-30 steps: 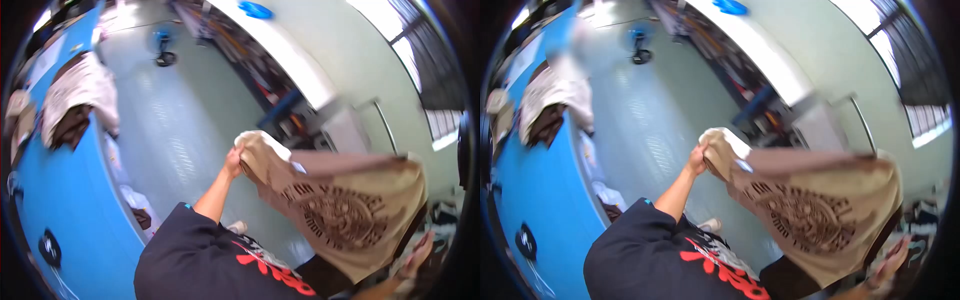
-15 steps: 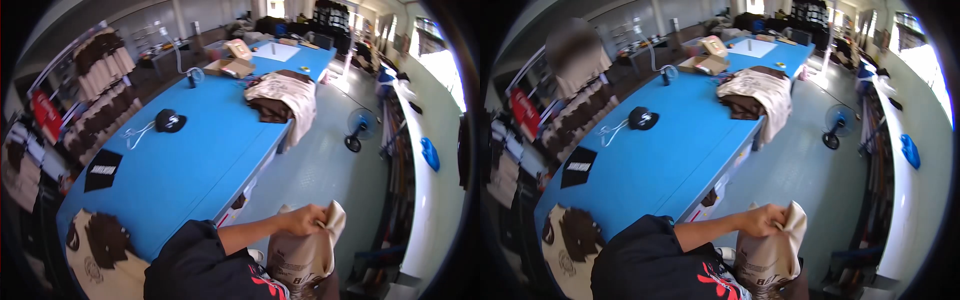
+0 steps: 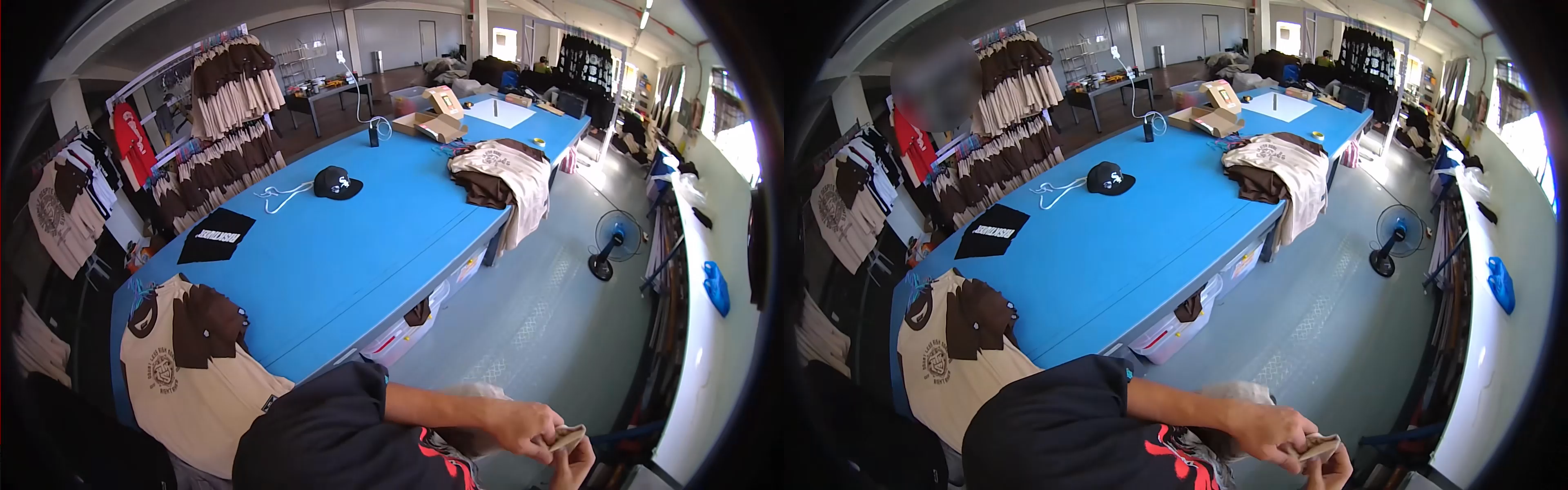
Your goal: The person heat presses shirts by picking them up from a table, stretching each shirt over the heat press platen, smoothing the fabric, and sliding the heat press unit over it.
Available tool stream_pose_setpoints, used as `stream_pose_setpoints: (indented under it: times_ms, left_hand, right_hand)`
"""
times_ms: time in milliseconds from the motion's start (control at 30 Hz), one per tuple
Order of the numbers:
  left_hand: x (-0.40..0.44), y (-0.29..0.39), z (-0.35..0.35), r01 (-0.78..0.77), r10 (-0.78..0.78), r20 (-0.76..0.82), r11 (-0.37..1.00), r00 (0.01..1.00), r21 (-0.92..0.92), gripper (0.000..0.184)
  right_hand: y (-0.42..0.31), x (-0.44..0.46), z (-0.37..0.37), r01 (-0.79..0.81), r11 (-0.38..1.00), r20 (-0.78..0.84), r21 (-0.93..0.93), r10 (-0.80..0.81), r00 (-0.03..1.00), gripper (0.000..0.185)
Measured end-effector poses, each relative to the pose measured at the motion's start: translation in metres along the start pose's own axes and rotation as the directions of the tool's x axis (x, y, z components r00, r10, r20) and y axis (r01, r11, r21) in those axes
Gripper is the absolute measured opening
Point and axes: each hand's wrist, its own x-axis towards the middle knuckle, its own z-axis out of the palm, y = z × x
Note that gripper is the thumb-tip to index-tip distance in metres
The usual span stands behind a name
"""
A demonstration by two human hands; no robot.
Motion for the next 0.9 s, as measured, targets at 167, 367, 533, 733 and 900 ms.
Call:
stream_pose_setpoints:
  times_ms: [167,367,533,733,900]
  left_hand:
    - [-0.001,-0.005,0.003,0.284,-0.309,-0.096,0.934,0.946,-0.216,0.022]
    - [-0.007,-0.002,0.006,0.071,-0.029,-0.272,0.987,0.962,0.145,0.013]
    - [-0.005,-0.008,0.017,0.057,-0.001,-0.33,0.986,0.944,0.158,0.009]
    - [-0.016,-0.004,0.004,0.348,-0.287,-0.464,0.936,0.838,0.051,0.016]
    - [-0.049,-0.114,0.025,0.387,-0.189,-0.407,0.785,0.894,0.484,0.014]
  right_hand:
    - [-0.01,-0.004,0.021,0.101,0.995,-0.17,0.012,-0.098,0.981,0.007]
    - [-0.004,-0.003,0.03,0.174,0.984,-0.211,0.047,-0.161,0.964,0.011]
    - [-0.019,-0.001,0.049,0.117,0.892,-0.221,-0.436,-0.232,0.947,0.012]
    - [-0.018,0.003,0.056,0.184,0.866,-0.322,-0.465,-0.359,0.876,0.007]
    - [-0.035,0.004,0.065,0.221,0.894,-0.315,-0.389,-0.355,0.88,0.014]
